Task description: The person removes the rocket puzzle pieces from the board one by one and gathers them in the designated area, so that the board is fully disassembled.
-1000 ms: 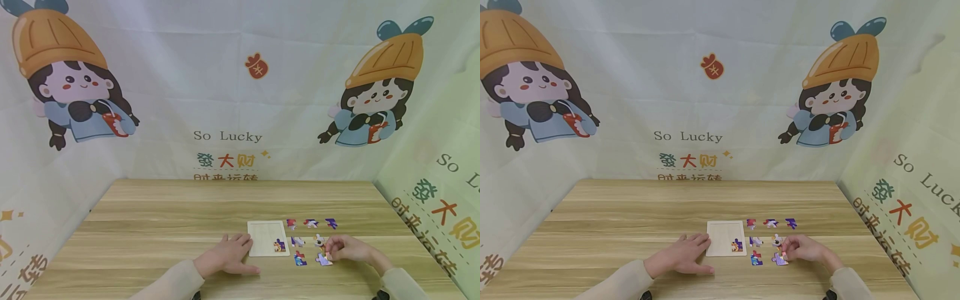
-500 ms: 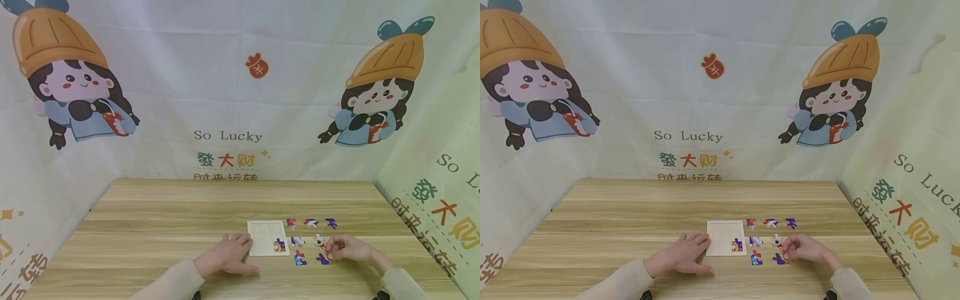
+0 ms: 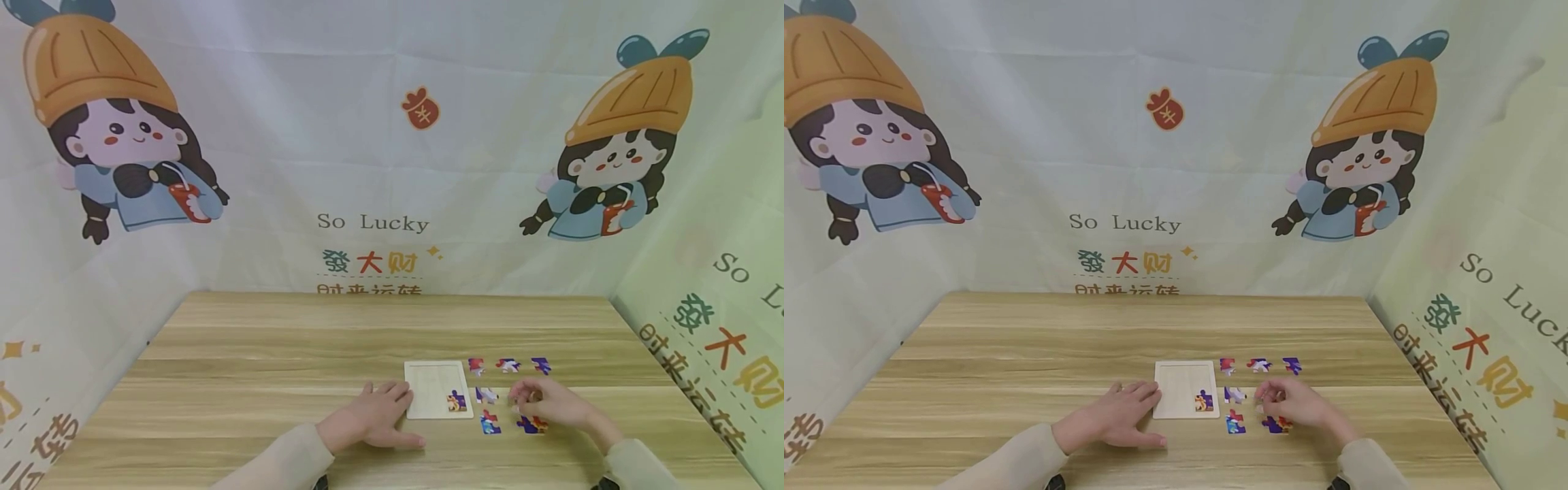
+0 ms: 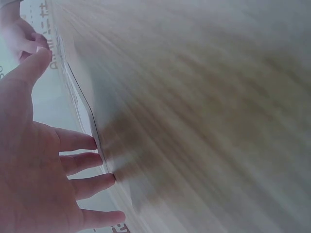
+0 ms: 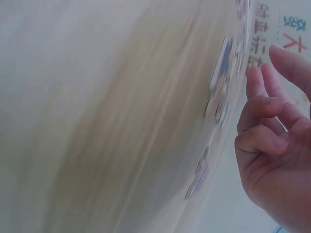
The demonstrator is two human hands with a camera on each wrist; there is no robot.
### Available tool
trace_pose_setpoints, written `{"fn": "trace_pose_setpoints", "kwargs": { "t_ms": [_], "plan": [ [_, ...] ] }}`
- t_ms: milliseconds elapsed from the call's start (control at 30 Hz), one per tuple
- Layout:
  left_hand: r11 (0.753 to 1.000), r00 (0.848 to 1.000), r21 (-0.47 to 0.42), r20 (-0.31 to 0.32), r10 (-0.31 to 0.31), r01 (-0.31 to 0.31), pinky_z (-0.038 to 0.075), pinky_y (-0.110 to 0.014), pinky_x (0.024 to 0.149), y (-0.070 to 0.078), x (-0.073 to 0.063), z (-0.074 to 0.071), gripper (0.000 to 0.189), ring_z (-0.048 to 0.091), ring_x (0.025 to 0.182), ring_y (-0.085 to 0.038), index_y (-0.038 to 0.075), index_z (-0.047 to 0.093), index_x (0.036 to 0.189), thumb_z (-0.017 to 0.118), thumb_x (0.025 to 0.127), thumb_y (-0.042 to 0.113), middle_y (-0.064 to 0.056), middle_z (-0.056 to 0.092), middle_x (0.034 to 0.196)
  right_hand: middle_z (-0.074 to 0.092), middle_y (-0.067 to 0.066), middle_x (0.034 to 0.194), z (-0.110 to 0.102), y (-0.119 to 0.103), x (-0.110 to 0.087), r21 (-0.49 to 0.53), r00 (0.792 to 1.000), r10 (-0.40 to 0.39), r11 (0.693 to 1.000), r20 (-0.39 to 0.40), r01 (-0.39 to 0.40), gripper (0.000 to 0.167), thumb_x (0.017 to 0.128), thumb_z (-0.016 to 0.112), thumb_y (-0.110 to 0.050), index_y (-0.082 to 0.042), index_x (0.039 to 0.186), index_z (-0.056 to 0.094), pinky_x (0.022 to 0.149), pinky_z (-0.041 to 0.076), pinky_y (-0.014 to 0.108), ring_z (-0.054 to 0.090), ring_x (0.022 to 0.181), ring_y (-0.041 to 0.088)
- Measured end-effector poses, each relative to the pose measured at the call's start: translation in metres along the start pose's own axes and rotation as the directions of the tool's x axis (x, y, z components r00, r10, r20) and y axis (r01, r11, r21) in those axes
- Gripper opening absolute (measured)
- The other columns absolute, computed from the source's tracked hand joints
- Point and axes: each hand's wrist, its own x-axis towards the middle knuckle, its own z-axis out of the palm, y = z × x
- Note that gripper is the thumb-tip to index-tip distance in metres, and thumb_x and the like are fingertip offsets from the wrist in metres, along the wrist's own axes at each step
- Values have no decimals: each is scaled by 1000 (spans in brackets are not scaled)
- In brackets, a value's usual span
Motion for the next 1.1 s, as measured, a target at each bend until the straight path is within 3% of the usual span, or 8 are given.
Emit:
{"fn": "trace_pose_setpoints", "kwargs": {
  "t_ms": [333, 500, 600, 867, 1100],
  "plan": [
    [1000, 1000, -9, 8, -1, 1, 22, -52, 96, 0, 0, -1, 88, 27, 125, -26, 8, 36, 135, 38, 74, 72, -7, 31, 139, 54, 9, 92, 26, -10, 33, 27, 1000, -15, 1000, -11, 16, 23, 79, 62, -6, 1, 100, 56, 57, 41, 25, 48, 72, 16],
    [1000, 1000, 1, 5, -5, 5, 23, -52, 95, 0, 1, -1, 89, 27, 125, -26, 9, 36, 135, 38, 74, 73, -7, 31, 138, 56, 5, 92, 36, -19, 48, -73, 999, -37, 997, -13, 36, 25, 77, 64, -6, -4, 101, 58, 56, 40, 25, 46, 67, 14],
    [1000, 1000, 2, 3, -8, 8, 23, -52, 95, 0, 1, 0, 89, 27, 125, -26, 9, 36, 135, 38, 74, 73, -7, 31, 138, 55, 3, 93, 41, -23, 54, -123, 999, -31, 992, -12, 29, 27, 77, 64, -6, -6, 103, 57, 61, 42, 27, 48, 73, 16],
    [1000, 1000, -1, 0, -7, 7, 23, -52, 95, 0, 1, 0, 89, 28, 125, -26, 8, 37, 135, 38, 74, 73, -7, 32, 138, 54, 5, 98, 47, -29, 63, -140, 999, -31, 990, -15, 29, 35, 74, 69, -6, -4, 106, 55, 80, 39, 44, 49, 93, 26],
    [1000, 1000, 2, -9, -6, 6, 23, -53, 95, 1, 1, -1, 89, 29, 124, -26, 8, 37, 134, 39, 74, 73, -8, 32, 138, 54, 4, 97, 49, -29, 64, -216, 998, -61, 975, -4, 58, 42, 70, 72, -11, -4, 107, 54, 77, 40, 41, 50, 90, 24]
  ]
}}
